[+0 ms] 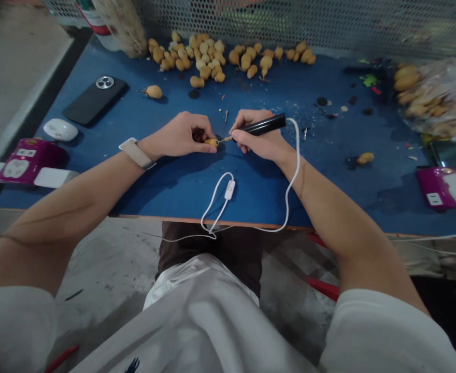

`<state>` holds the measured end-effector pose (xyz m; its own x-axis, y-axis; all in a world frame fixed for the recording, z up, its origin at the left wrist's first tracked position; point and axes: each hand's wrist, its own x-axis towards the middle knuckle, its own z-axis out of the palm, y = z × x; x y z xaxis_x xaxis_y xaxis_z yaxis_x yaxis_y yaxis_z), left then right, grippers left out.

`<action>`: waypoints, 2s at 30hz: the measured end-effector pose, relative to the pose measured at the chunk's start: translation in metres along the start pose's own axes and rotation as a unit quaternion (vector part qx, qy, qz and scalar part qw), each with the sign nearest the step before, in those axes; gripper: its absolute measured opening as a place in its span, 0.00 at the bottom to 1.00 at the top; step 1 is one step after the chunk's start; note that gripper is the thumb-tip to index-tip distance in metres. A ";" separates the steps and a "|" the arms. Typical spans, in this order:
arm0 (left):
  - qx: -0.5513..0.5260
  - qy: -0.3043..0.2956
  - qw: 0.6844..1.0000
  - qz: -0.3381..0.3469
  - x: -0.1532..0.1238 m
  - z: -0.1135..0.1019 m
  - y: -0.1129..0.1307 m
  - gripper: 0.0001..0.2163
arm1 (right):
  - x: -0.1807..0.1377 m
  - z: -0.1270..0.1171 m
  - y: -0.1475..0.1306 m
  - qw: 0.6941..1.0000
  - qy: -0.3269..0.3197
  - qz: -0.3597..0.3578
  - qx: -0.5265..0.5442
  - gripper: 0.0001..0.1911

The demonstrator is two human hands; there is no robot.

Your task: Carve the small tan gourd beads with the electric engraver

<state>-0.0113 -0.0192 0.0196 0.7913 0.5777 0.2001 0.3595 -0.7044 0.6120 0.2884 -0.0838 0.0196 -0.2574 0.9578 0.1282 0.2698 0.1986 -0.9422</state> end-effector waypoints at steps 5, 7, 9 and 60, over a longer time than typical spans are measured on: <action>-0.013 0.001 1.000 0.001 0.000 -0.001 0.000 0.13 | 0.000 0.001 -0.002 1.000 -0.004 0.008 -0.005 0.23; -0.017 0.004 1.000 0.001 0.000 -0.001 0.000 0.13 | 0.000 0.001 -0.003 1.000 -0.005 0.010 -0.002 0.24; -0.018 0.005 1.000 0.004 0.001 0.000 -0.001 0.14 | -0.001 0.002 -0.004 1.000 -0.006 0.013 0.003 0.25; -0.017 -0.009 1.000 0.000 0.001 -0.004 0.004 0.09 | 0.001 0.001 -0.004 1.000 -0.013 0.016 0.014 0.25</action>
<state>-0.0110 -0.0199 0.0248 0.8008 0.5692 0.1864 0.3422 -0.6903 0.6375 0.2861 -0.0840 0.0231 -0.2726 0.9578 0.0913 0.2517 0.1626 -0.9541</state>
